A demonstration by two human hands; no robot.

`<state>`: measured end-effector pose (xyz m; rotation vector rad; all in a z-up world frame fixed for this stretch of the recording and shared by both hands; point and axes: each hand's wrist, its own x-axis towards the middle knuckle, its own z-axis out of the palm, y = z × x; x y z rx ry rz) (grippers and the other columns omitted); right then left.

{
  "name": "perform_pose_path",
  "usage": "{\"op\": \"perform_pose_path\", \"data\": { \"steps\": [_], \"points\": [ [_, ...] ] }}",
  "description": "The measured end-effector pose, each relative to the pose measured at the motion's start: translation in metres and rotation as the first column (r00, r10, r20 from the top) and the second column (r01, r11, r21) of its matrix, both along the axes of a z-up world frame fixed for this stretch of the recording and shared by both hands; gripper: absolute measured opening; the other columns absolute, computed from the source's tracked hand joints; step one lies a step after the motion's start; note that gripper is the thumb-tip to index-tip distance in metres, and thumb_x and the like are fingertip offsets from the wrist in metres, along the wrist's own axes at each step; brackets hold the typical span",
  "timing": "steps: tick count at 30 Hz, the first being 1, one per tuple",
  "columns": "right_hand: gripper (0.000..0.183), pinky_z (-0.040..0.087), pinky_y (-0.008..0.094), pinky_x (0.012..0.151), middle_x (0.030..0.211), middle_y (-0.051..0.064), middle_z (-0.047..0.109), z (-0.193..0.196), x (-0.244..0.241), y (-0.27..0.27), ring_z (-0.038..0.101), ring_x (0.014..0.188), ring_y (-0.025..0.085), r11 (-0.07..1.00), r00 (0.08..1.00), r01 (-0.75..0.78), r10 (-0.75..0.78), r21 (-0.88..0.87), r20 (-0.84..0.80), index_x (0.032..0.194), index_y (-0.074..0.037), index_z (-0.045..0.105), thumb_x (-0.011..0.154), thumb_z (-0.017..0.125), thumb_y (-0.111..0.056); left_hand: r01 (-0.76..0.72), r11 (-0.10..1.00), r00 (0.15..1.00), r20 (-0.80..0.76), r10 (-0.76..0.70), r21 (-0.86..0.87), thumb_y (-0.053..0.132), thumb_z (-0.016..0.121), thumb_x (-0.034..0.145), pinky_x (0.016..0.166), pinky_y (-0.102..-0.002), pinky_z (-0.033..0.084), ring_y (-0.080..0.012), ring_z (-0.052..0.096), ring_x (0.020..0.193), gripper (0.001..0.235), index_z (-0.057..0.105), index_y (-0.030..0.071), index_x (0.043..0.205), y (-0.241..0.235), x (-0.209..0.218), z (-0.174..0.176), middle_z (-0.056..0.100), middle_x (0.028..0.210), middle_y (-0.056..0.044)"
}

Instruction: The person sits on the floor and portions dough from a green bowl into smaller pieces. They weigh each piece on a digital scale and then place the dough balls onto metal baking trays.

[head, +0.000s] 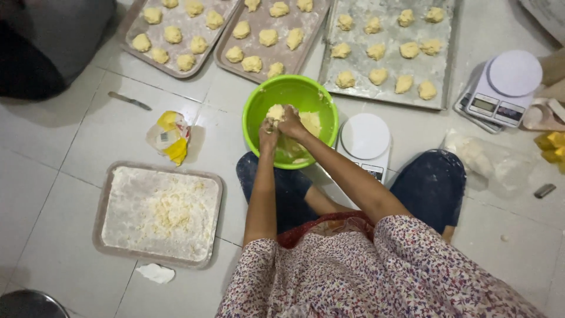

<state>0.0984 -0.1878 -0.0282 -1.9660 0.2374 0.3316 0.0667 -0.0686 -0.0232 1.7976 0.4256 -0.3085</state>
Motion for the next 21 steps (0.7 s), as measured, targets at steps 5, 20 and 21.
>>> {"op": "perform_pose_path", "data": {
  "steps": [5, 20, 21],
  "points": [
    [0.085, 0.037, 0.053, 0.119, 0.145, 0.03, 0.045, 0.098, -0.021, -0.002, 0.049, 0.138, 0.047, 0.981, 0.999, 0.044, -0.046, 0.187, 0.002, 0.156, -0.006, 0.038, 0.084, 0.074, -0.032, 0.053, 0.999, 0.992, 0.117, -0.052, -0.003, 0.02, 0.08, 0.088, 0.11, -0.044, 0.052, -0.0368, 0.056, 0.134, 0.075, 0.048, 0.016, 0.155, 0.004, 0.009, 0.021, 0.056, 0.146, -0.019],
    [0.052, 0.047, 0.049, 0.106, 0.122, 0.017, 0.067, 0.176, -0.037, -0.109, 0.064, 0.113, 0.027, 0.922, 0.961, -0.142, 0.042, 0.359, 0.272, 0.137, -0.001, 0.056, 0.086, 0.066, -0.008, 0.044, 0.997, 0.99, 0.134, -0.053, 0.07, 0.01, 0.089, 0.069, 0.074, -0.046, 0.059, -0.032, 0.073, 0.089, 0.045, 0.075, 0.005, 0.112, 0.02, 0.047, -0.024, 0.074, 0.099, -0.018],
    [0.052, 0.049, 0.047, 0.102, 0.125, 0.017, 0.067, 0.168, -0.031, -0.119, 0.064, 0.114, 0.027, 0.92, 0.955, -0.161, 0.053, 0.359, 0.293, 0.137, -0.003, 0.058, 0.086, 0.066, -0.008, 0.012, 1.0, 0.992, 0.124, -0.012, -0.002, 0.008, 0.09, 0.067, 0.067, -0.044, 0.057, -0.028, 0.072, 0.079, 0.044, 0.075, 0.005, 0.109, 0.021, 0.052, -0.035, 0.074, 0.091, -0.018]
  ]
}}
